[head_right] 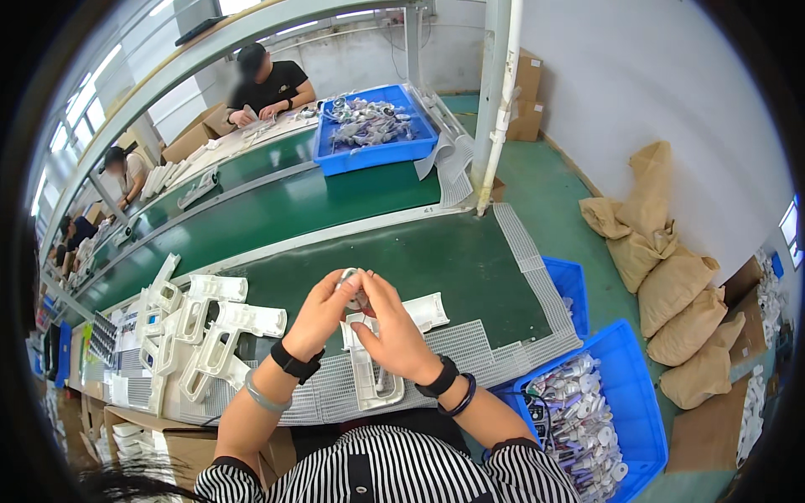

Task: Manually assembling the internal motor, wiring, and plastic housing of toy guns on a factory assembly line.

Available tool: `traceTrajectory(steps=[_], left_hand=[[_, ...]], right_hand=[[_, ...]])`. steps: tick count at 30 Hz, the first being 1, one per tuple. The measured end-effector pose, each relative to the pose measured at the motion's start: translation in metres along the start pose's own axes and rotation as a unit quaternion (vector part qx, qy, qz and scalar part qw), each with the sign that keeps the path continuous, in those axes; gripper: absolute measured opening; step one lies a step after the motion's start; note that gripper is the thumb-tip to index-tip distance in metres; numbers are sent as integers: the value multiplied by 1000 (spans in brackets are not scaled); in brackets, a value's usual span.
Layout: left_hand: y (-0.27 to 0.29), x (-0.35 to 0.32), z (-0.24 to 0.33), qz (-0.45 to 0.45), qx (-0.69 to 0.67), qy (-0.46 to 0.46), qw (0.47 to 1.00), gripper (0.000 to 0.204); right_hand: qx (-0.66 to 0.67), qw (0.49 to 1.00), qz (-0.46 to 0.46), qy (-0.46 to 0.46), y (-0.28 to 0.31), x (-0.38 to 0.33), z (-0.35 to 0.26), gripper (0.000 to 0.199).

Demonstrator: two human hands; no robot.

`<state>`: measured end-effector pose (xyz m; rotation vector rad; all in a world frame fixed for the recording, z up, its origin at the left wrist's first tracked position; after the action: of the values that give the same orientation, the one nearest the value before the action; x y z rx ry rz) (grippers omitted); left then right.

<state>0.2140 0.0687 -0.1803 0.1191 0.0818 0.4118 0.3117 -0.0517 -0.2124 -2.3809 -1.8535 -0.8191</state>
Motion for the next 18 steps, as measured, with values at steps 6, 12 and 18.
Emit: traceTrajectory(steps=[6,12,18], left_hand=[[22,9,-11,-12,-148,30,988,45],[21,25,29,-134,-100,44,985,45],[30,19,56,-141,9,35,989,46]], right_hand=[[33,998,-2,-55,31,4,19,63],[-69,995,-68,30,58,25,50,53],[111,973,-193,-61,57,22,62,44]])
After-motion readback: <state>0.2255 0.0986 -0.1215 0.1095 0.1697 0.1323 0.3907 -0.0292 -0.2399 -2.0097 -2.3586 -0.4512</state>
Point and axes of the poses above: each hand's wrist, its own x-axis towards the middle knuckle, its own y-axis out of the back of the hand, z = x × y, the point moved 2 cm from there along x, towards the middle knuckle, and after that the axes turned 11 degrees about -z, right-handed, at the moved point
